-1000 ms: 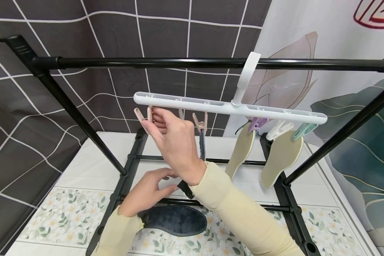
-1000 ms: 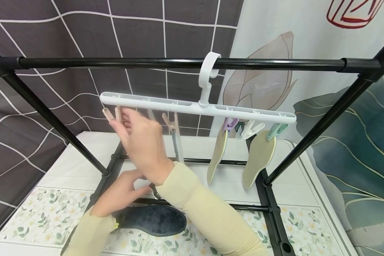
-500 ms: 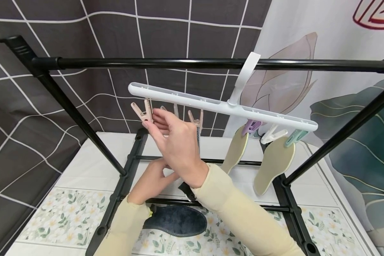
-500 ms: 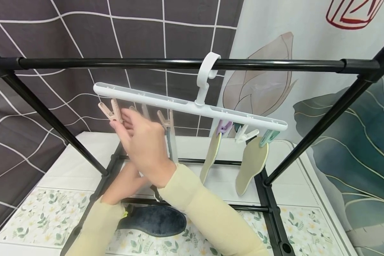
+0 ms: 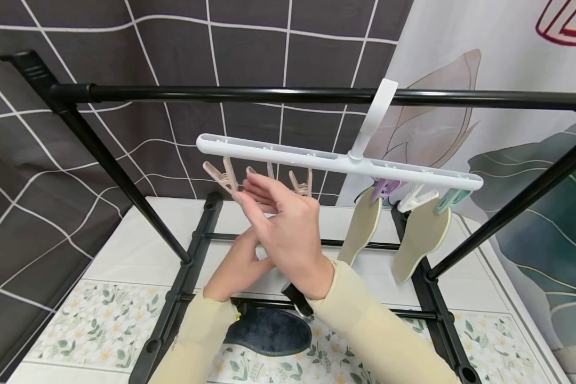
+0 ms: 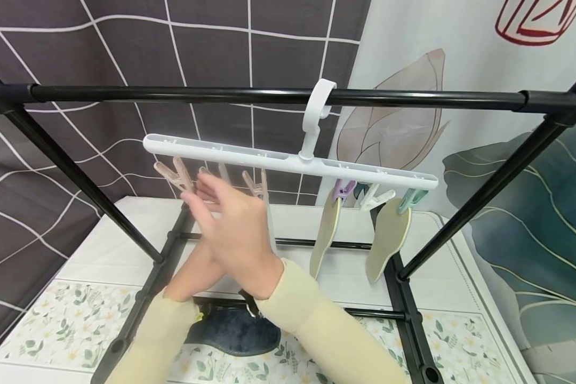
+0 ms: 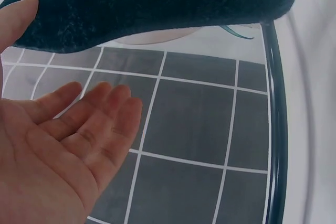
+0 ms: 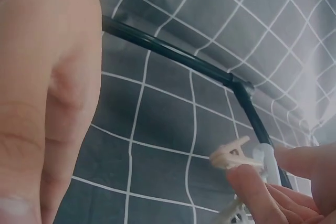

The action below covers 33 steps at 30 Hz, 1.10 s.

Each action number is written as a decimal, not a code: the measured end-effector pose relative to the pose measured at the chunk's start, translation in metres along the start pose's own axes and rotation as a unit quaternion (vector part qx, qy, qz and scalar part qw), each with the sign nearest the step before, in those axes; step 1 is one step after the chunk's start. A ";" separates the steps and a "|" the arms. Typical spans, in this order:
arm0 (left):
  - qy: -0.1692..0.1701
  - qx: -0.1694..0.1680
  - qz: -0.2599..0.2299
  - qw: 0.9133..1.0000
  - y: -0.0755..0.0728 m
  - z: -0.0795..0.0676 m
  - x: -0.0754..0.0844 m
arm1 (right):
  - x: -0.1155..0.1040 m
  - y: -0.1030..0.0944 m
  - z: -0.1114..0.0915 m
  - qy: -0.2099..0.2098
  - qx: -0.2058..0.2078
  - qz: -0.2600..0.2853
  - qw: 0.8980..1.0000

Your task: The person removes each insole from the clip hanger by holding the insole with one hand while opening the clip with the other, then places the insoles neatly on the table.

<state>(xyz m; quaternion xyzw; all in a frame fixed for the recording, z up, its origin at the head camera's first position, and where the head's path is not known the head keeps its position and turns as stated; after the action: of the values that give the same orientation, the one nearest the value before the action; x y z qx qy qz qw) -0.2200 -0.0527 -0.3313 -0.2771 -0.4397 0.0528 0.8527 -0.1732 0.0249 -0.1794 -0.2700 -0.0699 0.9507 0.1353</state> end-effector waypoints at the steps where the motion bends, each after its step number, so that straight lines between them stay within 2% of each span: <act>1: 0.005 0.001 -0.001 1.000 0.001 0.002 0.002 | -0.001 -0.003 -0.001 0.000 0.004 0.001 1.000; 5: 0.030 -0.004 -0.016 0.999 0.006 0.008 0.010 | -0.003 -0.013 -0.003 -0.002 0.019 0.015 1.000; 8: 0.024 -0.009 -0.025 0.999 0.008 0.011 0.015 | -0.004 -0.021 -0.006 -0.002 0.034 0.030 0.999; 15: -0.057 -0.040 -0.029 0.997 0.007 0.014 0.034 | 0.000 -0.047 -0.012 0.003 0.074 0.043 0.996; 18: -0.065 -0.045 -0.049 0.996 0.009 0.016 0.033 | 0.004 -0.056 -0.015 0.008 0.084 0.047 0.995; 23: -0.046 -0.054 -0.091 0.993 0.015 0.020 0.034 | 0.011 -0.069 -0.019 0.017 0.103 0.028 0.994; 28: -0.055 -0.068 -0.114 0.990 0.025 0.019 0.030 | 0.014 -0.077 -0.019 0.030 0.116 0.000 0.993; 33: -0.071 -0.073 -0.109 0.989 0.038 0.019 0.016 | 0.007 -0.079 -0.017 0.061 0.112 -0.026 0.991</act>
<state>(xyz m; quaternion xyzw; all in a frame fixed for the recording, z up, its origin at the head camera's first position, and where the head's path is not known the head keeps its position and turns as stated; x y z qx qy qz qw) -0.2192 -0.0074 -0.3307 -0.2845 -0.5293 -0.0531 0.7975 -0.1524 0.1033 -0.1811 -0.3092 0.0387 0.9303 0.1934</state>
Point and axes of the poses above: each hand's wrist, its own z-axis towards the middle knuckle, its own y-axis out of the palm, x = y × z, the point moved 9 cm from there along z, towards the middle knuckle
